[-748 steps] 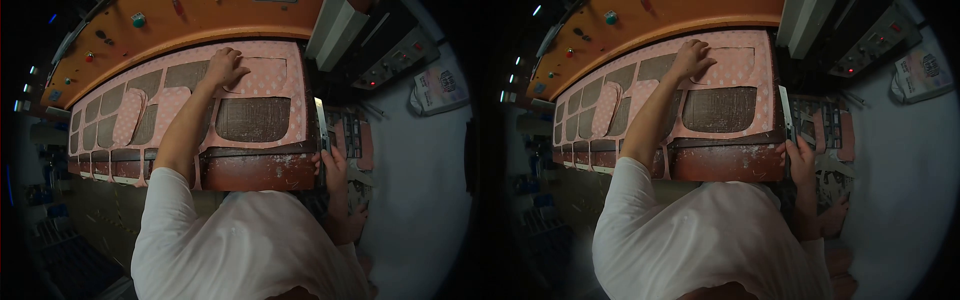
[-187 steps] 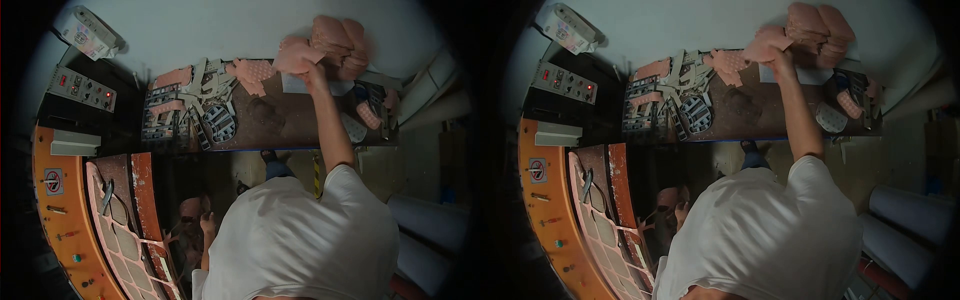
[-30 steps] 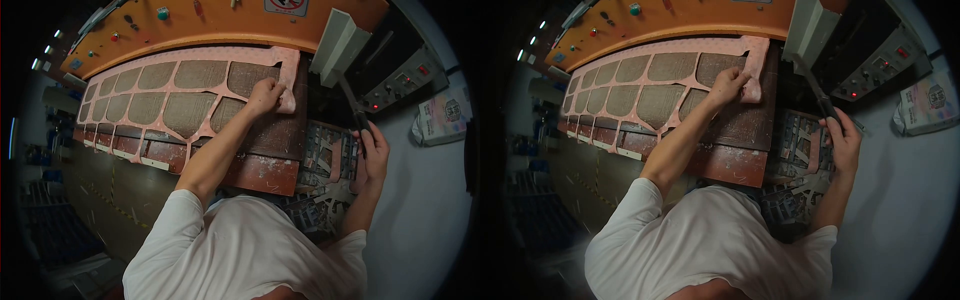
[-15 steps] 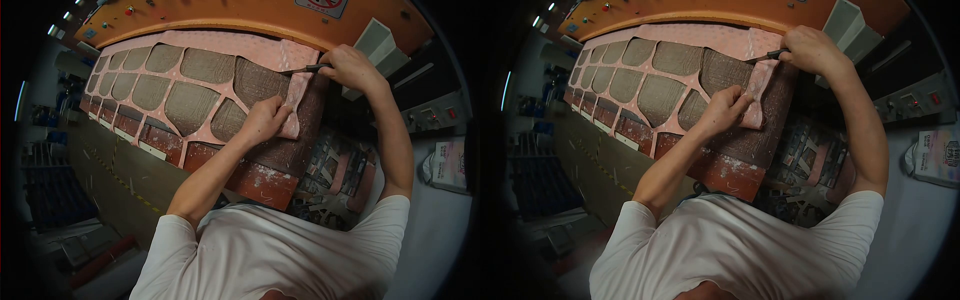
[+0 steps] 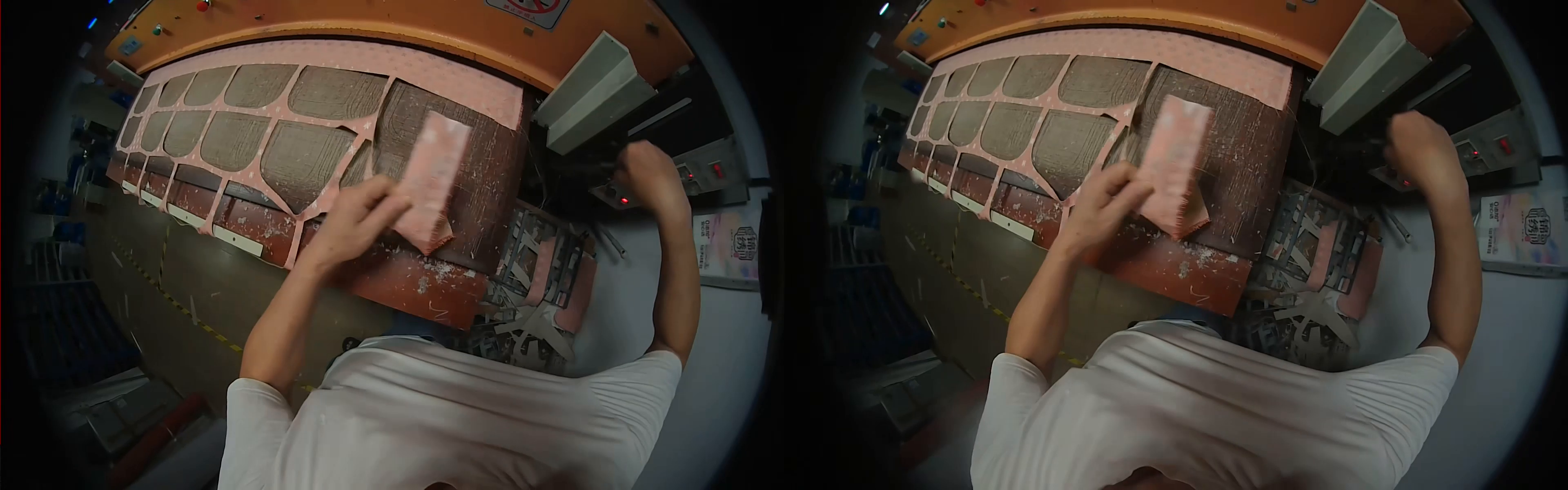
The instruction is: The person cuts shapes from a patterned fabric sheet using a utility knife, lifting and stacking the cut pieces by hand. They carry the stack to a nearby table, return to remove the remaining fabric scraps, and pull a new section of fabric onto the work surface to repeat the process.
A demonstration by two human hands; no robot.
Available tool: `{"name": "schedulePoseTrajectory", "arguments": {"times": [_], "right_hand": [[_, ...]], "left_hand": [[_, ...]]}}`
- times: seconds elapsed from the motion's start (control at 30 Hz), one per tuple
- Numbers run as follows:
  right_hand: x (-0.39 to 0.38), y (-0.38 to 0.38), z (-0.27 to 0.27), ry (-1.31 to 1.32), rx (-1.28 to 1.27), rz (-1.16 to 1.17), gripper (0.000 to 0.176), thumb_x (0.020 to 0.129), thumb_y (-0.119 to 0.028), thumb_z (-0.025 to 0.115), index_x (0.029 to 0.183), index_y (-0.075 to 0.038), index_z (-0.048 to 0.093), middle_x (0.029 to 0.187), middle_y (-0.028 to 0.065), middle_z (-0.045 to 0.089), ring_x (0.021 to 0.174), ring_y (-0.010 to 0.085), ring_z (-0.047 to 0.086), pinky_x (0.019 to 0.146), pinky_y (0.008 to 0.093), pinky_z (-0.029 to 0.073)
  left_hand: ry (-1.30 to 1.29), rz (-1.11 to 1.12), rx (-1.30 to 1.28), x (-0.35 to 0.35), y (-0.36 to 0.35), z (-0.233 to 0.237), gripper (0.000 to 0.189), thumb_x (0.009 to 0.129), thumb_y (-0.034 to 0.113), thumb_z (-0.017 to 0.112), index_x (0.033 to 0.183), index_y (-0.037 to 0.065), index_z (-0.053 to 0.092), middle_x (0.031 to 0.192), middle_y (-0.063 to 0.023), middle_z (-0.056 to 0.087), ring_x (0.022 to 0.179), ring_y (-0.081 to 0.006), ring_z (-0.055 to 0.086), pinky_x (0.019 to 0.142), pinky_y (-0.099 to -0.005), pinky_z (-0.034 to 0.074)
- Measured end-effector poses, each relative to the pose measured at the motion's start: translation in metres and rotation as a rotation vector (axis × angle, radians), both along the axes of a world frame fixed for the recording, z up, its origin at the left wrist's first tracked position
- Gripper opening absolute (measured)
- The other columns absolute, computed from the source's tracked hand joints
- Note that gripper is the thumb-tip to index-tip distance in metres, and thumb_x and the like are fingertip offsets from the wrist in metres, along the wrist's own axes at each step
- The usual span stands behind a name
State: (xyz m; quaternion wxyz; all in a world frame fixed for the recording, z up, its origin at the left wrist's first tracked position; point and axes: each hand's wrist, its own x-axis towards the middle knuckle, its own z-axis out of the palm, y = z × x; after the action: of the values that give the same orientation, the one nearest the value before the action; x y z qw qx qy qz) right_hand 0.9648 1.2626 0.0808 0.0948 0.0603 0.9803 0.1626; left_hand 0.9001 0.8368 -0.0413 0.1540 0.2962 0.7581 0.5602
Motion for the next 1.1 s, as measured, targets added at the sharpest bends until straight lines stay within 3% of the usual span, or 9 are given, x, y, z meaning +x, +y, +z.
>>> {"name": "schedulePoseTrajectory", "arguments": {"times": [0.1,0.2,0.27,0.5,0.7,0.8,0.9,1.03,1.1], "right_hand": [[0.08,-0.002,-0.006,-0.036,0.016,-0.314,0.017,0.077,-0.01,0.072,0.086,0.003,0.07,0.093,0.0241,0.069,0.092,0.0397,0.068,0.081,0.0469,0.055],[0.165,-0.018,-0.03,-0.092,0.007,-0.5,0.025,0.075,-0.016,0.077,0.086,0.005,0.071,0.094,0.0245,0.069,0.091,0.0413,0.067,0.081,0.0474,0.055],[0.229,-0.002,-0.058,-0.191,-0.056,-0.612,0.025,0.079,-0.023,0.074,0.09,0.0,0.073,0.076,0.0187,0.069,0.065,0.0311,0.067,0.064,0.0412,0.053],[0.385,-0.146,-0.108,0.738,-0.774,-0.901,0.035,0.092,-0.029,0.068,0.111,0.0,0.066,0.079,0.0018,0.064,0.06,0.0089,0.054,0.051,0.0259,0.043],[0.334,-0.298,-0.206,1.36,-1.703,-0.922,0.02,0.093,-0.021,0.07,0.104,-0.007,0.061,0.079,-0.0006,0.055,0.068,0.0097,0.053,0.051,0.025,0.041],[0.277,-0.37,-0.201,1.141,-1.936,-0.693,0.021,0.096,-0.023,0.066,0.106,-0.005,0.061,0.082,0.0018,0.058,0.068,0.0094,0.054,0.053,0.0263,0.046],[0.232,-0.428,-0.169,0.94,-2.052,-0.496,0.019,0.097,-0.023,0.065,0.104,-0.005,0.061,0.085,0.0034,0.062,0.07,0.01,0.056,0.054,0.0257,0.048],[0.186,-0.498,-0.15,0.653,-2.147,-0.306,0.018,0.097,-0.022,0.064,0.102,-0.005,0.062,0.087,0.0049,0.065,0.068,0.0099,0.057,0.053,0.0242,0.047],[0.168,-0.535,-0.149,0.508,-2.152,-0.251,0.019,0.095,-0.022,0.066,0.102,-0.005,0.061,0.079,0.0014,0.061,0.064,0.0089,0.056,0.051,0.0237,0.044]], "left_hand": [[-0.118,0.24,0.314,-0.006,-0.066,-0.029,0.023,0.101,0.025,0.059,0.089,0.004,0.061,0.081,0.0025,0.06,0.075,-0.0053,0.053,0.064,-0.0235,0.043],[-0.403,0.431,0.809,-0.006,-0.084,-0.013,0.034,0.103,0.036,0.054,0.094,0.004,0.062,0.086,-0.0038,0.064,0.078,-0.0115,0.059,0.074,-0.0255,0.046],[-0.335,0.259,0.927,-0.02,-0.119,-0.045,0.04,0.102,0.041,0.053,0.094,0.003,0.063,0.085,-0.0077,0.066,0.077,-0.0169,0.061,0.077,-0.0294,0.048],[-0.371,0.423,0.893,0.061,-0.218,-0.087,0.047,0.101,0.045,0.055,0.071,0.008,0.05,0.078,-0.0087,0.063,0.078,-0.0184,0.062,0.077,-0.0325,0.051],[-0.412,0.729,0.222,0.219,-0.348,-0.207,0.038,0.101,0.037,0.058,0.075,0.009,0.056,0.073,-0.0024,0.06,0.07,-0.0111,0.056,0.068,-0.028,0.047],[-0.462,0.617,-0.099,0.352,-0.438,-0.342,0.031,0.096,0.027,0.065,0.076,0.003,0.062,0.067,-0.0027,0.06,0.063,-0.0079,0.05,0.058,-0.0284,0.044],[-0.634,0.624,-0.656,0.5,-0.502,-0.374,0.035,0.085,0.03,0.071,0.084,-0.006,0.068,0.072,-0.0126,0.068,0.067,-0.0166,0.061,0.064,-0.039,0.05],[-0.421,0.927,-0.513,0.664,-0.555,-0.436,0.028,0.09,0.022,0.062,0.086,-0.004,0.069,0.077,-0.0158,0.069,0.07,-0.0193,0.063,0.065,-0.0413,0.05],[-0.293,1.044,-0.582,0.704,-0.542,-0.41,0.028,0.093,0.021,0.059,0.086,-0.004,0.07,0.079,-0.0153,0.07,0.07,-0.0202,0.063,0.064,-0.0409,0.05]]}}
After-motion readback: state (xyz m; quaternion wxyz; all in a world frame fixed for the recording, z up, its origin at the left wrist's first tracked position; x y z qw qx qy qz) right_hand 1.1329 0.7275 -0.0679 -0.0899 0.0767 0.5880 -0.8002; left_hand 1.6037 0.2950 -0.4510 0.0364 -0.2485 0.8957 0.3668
